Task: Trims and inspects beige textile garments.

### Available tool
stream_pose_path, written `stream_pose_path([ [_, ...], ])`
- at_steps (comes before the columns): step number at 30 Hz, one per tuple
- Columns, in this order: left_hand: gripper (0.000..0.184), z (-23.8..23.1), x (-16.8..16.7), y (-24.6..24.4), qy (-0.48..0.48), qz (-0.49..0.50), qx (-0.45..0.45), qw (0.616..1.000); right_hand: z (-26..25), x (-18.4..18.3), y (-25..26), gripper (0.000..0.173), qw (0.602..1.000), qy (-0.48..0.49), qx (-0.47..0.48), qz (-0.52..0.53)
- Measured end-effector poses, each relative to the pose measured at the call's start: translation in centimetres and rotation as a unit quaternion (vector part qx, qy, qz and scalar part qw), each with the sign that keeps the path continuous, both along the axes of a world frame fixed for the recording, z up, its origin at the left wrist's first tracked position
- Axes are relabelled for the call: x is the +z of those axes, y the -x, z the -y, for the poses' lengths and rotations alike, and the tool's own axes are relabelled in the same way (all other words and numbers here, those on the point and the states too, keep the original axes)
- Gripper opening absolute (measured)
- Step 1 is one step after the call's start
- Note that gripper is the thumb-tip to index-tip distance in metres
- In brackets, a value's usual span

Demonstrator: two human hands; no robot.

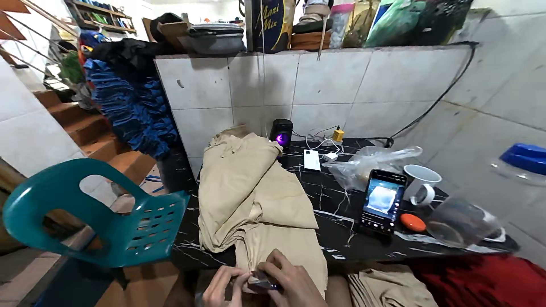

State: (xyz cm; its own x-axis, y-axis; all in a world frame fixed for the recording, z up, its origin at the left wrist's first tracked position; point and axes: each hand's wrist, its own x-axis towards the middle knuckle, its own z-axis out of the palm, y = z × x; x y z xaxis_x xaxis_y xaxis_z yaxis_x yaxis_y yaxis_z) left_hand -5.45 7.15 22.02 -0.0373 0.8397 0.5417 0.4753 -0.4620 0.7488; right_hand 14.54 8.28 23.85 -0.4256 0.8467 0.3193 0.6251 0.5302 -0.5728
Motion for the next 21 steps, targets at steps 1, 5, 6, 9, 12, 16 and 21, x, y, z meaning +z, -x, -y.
stream_pose_path([
  [1,0.005,0.0,-0.1,0.3,0.004,-0.002,0.001,1.0,-0.1,-0.2,-0.1,0.028,1.0,-0.003,0.004,-0.015],
  [5,0.005,-0.1,-0.1,0.6,0.006,0.009,-0.013,1.0,-0.1,-0.3,-1.0,0.022,0.998,0.001,0.022,-0.054],
  [6,0.006,-0.1,0.0,0.4,0.012,0.015,-0.017,1.0,-0.2,-0.3,-1.2,0.022,0.998,0.004,0.024,-0.061],
  [9,0.027,0.2,0.5,-0.4,0.084,0.018,-0.031,0.996,-0.1,-0.3,-1.5,0.019,0.996,0.006,0.029,-0.081],
  [12,0.031,0.4,0.3,-1.1,0.107,0.007,-0.029,0.994,0.1,0.0,-1.5,0.02,0.997,0.012,0.033,-0.067],
  [16,0.009,0.4,-0.1,-0.6,0.076,0.009,-0.012,0.997,0.3,0.7,-1.3,0.019,0.999,0.02,0.04,-0.021],
  [21,0.007,0.3,-0.2,-0.2,0.045,-0.004,-0.008,0.999,0.4,1.8,-1.0,0.024,0.996,0.064,0.029,0.045],
])
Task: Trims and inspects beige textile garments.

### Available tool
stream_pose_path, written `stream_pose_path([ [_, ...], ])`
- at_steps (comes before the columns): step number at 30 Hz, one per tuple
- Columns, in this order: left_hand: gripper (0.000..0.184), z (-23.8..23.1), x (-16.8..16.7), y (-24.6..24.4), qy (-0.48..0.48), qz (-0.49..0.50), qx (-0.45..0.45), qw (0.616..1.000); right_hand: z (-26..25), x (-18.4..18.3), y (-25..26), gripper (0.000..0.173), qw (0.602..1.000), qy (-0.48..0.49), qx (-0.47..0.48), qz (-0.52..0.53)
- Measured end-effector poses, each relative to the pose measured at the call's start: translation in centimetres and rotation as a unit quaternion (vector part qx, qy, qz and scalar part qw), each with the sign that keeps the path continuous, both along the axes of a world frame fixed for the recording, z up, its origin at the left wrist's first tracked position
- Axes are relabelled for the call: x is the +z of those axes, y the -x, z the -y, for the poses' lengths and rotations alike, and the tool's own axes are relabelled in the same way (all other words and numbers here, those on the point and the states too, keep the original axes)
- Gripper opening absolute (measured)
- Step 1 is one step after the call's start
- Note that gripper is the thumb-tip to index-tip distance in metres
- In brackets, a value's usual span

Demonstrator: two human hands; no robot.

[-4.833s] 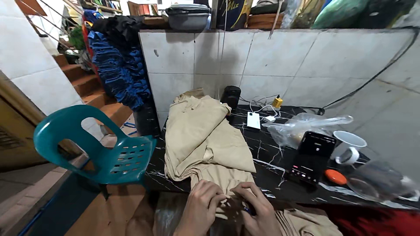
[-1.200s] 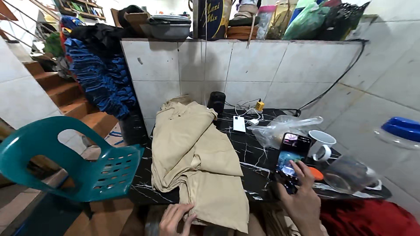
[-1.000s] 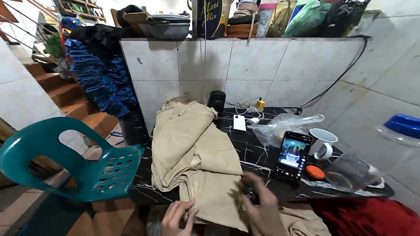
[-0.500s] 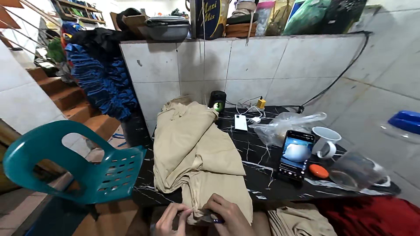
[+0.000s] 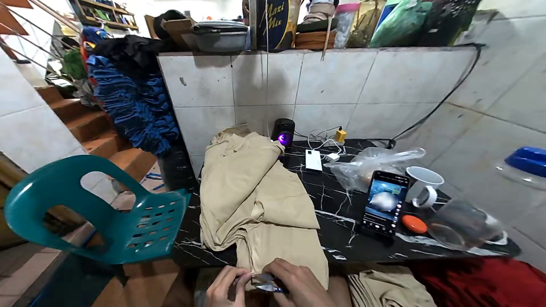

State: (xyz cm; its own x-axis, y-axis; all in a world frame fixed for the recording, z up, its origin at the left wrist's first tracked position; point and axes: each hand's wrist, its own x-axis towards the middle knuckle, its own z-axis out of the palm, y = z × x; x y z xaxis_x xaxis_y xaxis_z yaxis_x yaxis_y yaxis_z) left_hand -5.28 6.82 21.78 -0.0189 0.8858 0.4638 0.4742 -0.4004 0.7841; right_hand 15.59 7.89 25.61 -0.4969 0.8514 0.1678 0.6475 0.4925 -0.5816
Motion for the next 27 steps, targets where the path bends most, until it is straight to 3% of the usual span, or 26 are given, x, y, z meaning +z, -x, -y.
stream_pose_path([
  [7,0.01,0.3,0.9,-0.1,-0.024,-0.052,0.016,0.998,-0.3,-0.1,0.6,0.045,0.999,0.003,-0.04,0.016],
  [13,0.016,0.4,0.8,0.1,-0.038,-0.139,-0.003,0.99,-0.4,-0.2,1.9,0.043,0.998,-0.029,-0.043,0.046],
  [17,0.016,0.6,1.0,0.3,-0.04,-0.135,-0.022,0.99,-0.4,-0.9,2.1,0.039,0.993,-0.087,-0.046,0.064],
  [22,0.018,0.3,1.7,3.1,0.074,-0.153,-0.176,0.97,0.0,-1.0,1.0,0.043,0.993,-0.09,-0.072,-0.001],
  [24,0.018,0.1,1.7,3.5,0.071,-0.146,-0.157,0.974,0.2,-0.7,0.5,0.041,0.997,-0.059,-0.047,0.004],
  [27,0.019,-0.3,1.5,2.6,0.022,-0.116,-0.09,0.989,0.3,-0.9,0.1,0.023,0.998,-0.057,-0.01,-0.032],
])
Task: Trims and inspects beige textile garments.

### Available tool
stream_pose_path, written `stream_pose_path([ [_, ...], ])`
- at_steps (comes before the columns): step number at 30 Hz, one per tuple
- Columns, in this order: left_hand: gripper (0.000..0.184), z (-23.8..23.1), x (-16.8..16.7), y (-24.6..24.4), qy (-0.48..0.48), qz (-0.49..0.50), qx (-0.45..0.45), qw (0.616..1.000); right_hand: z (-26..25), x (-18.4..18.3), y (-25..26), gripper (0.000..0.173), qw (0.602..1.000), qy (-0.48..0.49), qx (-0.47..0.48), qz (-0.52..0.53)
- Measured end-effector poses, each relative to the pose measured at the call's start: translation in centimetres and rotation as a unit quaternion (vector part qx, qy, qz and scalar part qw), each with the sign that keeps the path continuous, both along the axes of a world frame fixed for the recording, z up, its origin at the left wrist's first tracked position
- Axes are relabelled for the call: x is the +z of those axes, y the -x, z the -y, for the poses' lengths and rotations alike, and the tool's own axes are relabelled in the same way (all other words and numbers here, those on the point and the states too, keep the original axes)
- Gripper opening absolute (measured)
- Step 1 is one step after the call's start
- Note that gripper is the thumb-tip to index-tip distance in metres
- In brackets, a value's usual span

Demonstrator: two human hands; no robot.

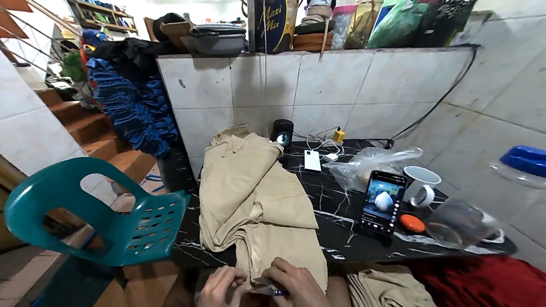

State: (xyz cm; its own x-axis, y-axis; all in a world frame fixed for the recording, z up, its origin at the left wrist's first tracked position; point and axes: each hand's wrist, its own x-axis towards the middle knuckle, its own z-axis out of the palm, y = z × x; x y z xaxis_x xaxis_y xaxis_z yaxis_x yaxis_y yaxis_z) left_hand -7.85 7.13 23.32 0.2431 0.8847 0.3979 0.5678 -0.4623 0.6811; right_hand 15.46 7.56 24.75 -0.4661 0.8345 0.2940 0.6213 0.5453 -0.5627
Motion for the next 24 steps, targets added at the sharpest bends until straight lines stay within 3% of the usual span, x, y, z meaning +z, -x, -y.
stream_pose_path([
  [3,0.032,-0.1,0.1,-1.9,-0.038,-0.004,0.019,0.999,0.0,0.5,0.3,0.015,0.998,-0.028,0.012,-0.061],
  [8,0.016,0.1,0.1,-4.3,-0.098,0.045,0.048,0.993,-1.7,0.3,-0.2,0.027,0.989,-0.043,0.028,-0.137],
  [10,0.012,0.0,-0.1,-4.8,-0.112,0.058,0.053,0.991,-2.7,-0.5,-0.5,0.024,0.982,-0.044,0.013,-0.182],
  [13,0.018,-0.2,-0.4,-5.0,-0.123,0.05,0.035,0.991,-3.8,-0.9,-0.6,0.015,0.97,0.022,-0.008,-0.244],
  [17,0.016,-0.9,-1.1,-5.0,-0.143,0.035,0.006,0.989,-4.1,-0.7,-0.2,0.015,0.953,0.103,-0.034,-0.282],
  [24,0.013,-1.2,-1.0,-5.3,-0.132,0.016,-0.008,0.991,-4.1,-0.8,-0.5,0.017,0.945,0.123,-0.028,-0.301],
])
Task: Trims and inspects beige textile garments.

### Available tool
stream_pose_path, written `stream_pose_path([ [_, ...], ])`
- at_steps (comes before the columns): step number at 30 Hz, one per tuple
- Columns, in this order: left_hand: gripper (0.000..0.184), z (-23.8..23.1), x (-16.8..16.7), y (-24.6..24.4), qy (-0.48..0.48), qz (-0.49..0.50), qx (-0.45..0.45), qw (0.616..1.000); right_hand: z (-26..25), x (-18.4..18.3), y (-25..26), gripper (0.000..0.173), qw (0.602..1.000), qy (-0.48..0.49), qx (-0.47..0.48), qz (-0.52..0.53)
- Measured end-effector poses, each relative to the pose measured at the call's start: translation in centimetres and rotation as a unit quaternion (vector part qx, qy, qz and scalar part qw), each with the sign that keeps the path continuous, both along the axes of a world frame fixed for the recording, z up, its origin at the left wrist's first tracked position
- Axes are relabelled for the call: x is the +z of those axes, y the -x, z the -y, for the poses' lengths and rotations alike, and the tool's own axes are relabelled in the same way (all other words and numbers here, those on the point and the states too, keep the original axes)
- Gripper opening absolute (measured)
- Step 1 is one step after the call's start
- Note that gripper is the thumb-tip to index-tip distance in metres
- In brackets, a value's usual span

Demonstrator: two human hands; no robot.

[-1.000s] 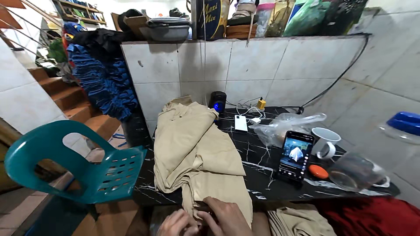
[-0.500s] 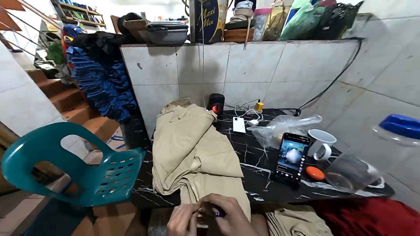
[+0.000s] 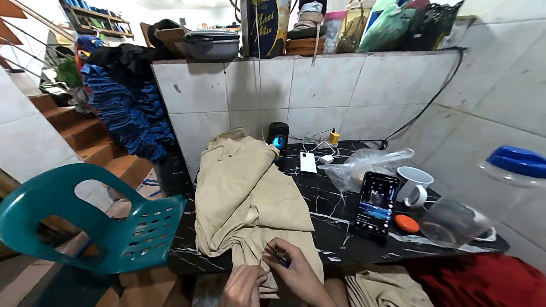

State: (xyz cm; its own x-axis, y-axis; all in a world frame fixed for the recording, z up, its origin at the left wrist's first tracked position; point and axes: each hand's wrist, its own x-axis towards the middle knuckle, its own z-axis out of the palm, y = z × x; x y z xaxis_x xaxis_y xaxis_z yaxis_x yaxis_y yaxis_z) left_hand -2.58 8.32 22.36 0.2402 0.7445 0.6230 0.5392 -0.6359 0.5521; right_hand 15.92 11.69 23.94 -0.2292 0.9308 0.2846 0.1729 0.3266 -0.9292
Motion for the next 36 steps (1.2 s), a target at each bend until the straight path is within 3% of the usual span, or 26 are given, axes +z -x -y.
stream_pose_path([
  [8,0.012,0.3,-0.4,0.3,-0.023,0.03,0.021,0.999,-0.3,0.2,-0.1,0.017,0.999,0.032,0.021,-0.007],
  [15,0.011,0.1,0.3,1.1,0.015,0.022,-0.004,1.0,-0.4,0.4,-0.4,0.017,0.997,0.06,0.028,-0.032],
  [23,0.025,1.0,2.2,3.6,0.155,-0.123,-0.035,0.98,-0.8,1.0,-0.8,0.013,0.992,0.091,0.02,-0.086],
  [26,0.035,0.8,2.3,4.2,0.127,-0.081,-0.022,0.988,-0.8,1.0,-0.7,0.011,0.991,0.096,0.019,-0.094],
  [36,0.022,-0.6,1.5,1.2,0.035,0.016,-0.01,0.999,-0.6,1.1,-0.7,0.011,0.989,0.099,0.02,-0.105],
])
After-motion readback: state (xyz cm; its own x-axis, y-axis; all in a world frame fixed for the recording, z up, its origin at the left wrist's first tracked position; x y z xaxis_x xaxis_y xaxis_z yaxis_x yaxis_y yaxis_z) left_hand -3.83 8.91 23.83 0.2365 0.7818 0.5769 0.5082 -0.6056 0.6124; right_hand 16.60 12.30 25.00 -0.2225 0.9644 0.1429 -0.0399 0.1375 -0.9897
